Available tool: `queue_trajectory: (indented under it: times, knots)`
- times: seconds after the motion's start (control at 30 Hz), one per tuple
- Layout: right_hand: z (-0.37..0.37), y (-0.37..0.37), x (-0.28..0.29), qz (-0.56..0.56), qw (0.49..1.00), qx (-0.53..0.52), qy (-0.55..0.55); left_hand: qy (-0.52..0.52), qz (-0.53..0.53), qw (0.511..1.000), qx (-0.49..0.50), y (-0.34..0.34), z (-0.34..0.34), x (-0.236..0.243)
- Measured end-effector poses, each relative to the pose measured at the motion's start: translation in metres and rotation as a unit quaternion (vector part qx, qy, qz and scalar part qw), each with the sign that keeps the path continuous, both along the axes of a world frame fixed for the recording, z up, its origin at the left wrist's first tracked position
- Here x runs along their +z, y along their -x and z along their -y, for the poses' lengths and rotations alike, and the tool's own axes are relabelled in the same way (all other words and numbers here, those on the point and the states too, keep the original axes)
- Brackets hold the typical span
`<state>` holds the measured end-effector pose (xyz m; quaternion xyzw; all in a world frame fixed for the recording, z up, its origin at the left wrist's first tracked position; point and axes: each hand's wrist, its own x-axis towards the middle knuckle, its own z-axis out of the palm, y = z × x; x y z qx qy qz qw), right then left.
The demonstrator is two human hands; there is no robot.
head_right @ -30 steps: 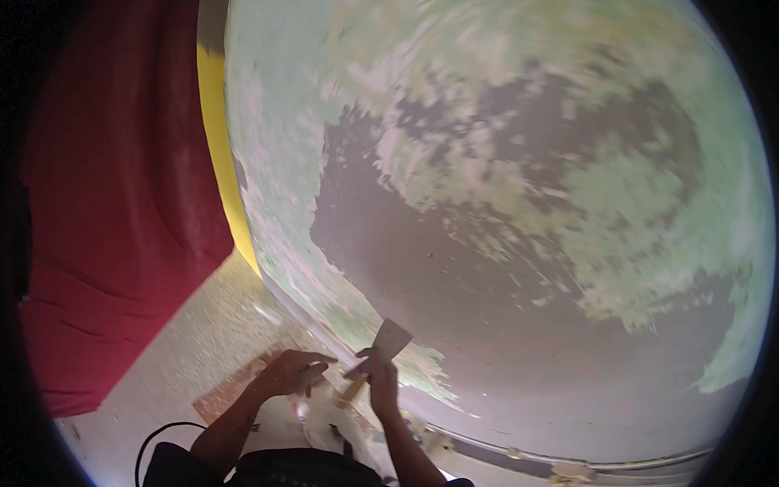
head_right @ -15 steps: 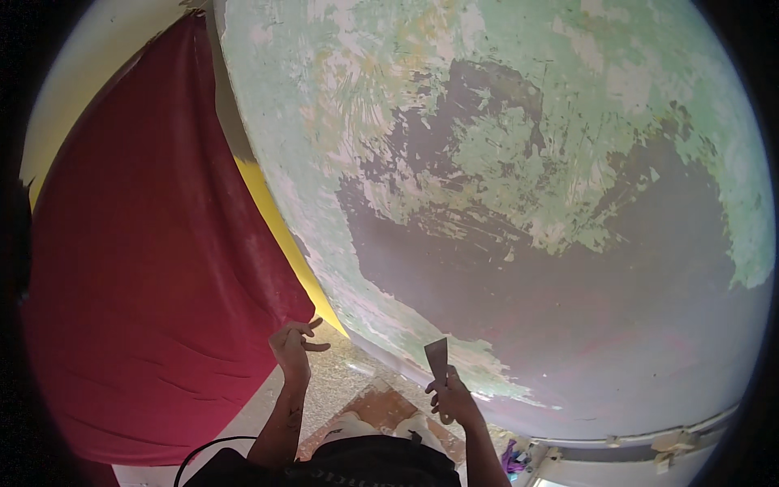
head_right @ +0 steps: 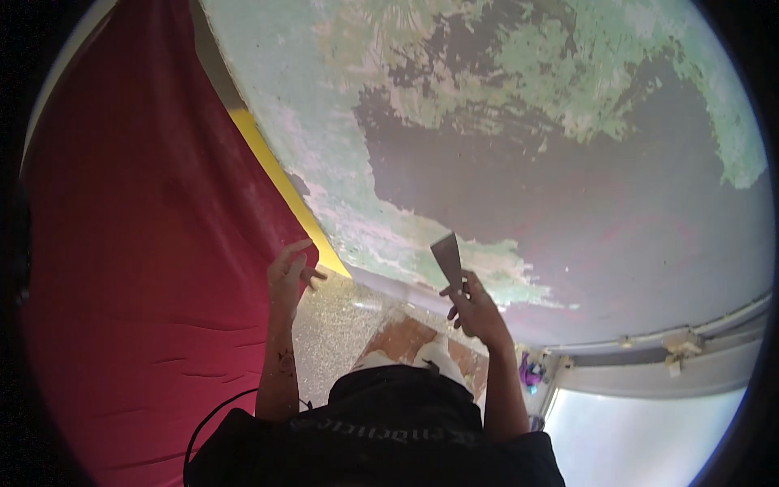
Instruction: Scraping old paint off a ceiling using a putty knife.
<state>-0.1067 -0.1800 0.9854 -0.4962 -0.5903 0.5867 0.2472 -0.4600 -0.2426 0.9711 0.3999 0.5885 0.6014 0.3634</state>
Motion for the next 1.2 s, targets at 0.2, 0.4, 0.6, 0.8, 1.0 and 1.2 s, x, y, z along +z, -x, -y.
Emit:
queue_trajectory:
  times: [0.2, 0.4, 0.6, 0.8, 1.0, 1.2]
  knots:
    - [0.014, 0.002, 0.029, 0.057, 0.998, -0.036, 0.005, -0.011, 0.025, 0.999, 0.022, 0.012, 0.004, -0.009]
    - [0.011, -0.017, 0.019, 0.05, 0.994, -0.101, -0.012, -0.044, 0.103, 0.984, 0.14, 0.002, 0.003, -0.037]
    - [-0.024, -0.016, 0.03, -0.018, 0.998, -0.053, -0.028, -0.038, 0.03, 0.998, 0.043, -0.036, -0.037, -0.02]
    - [-0.074, -0.016, 0.054, -0.04, 0.997, -0.018, -0.067, -0.013, -0.021, 0.992, -0.121, -0.086, -0.088, -0.016]
    - [-0.117, -0.02, 0.076, -0.084, 0.995, -0.024, -0.054, -0.01, -0.006, 0.985, -0.171, -0.152, -0.147, 0.02]
    - [-0.144, -0.006, 0.076, -0.065, 0.979, 0.027, -0.191, 0.03, 0.131, 0.961, -0.24, -0.186, -0.188, 0.035]
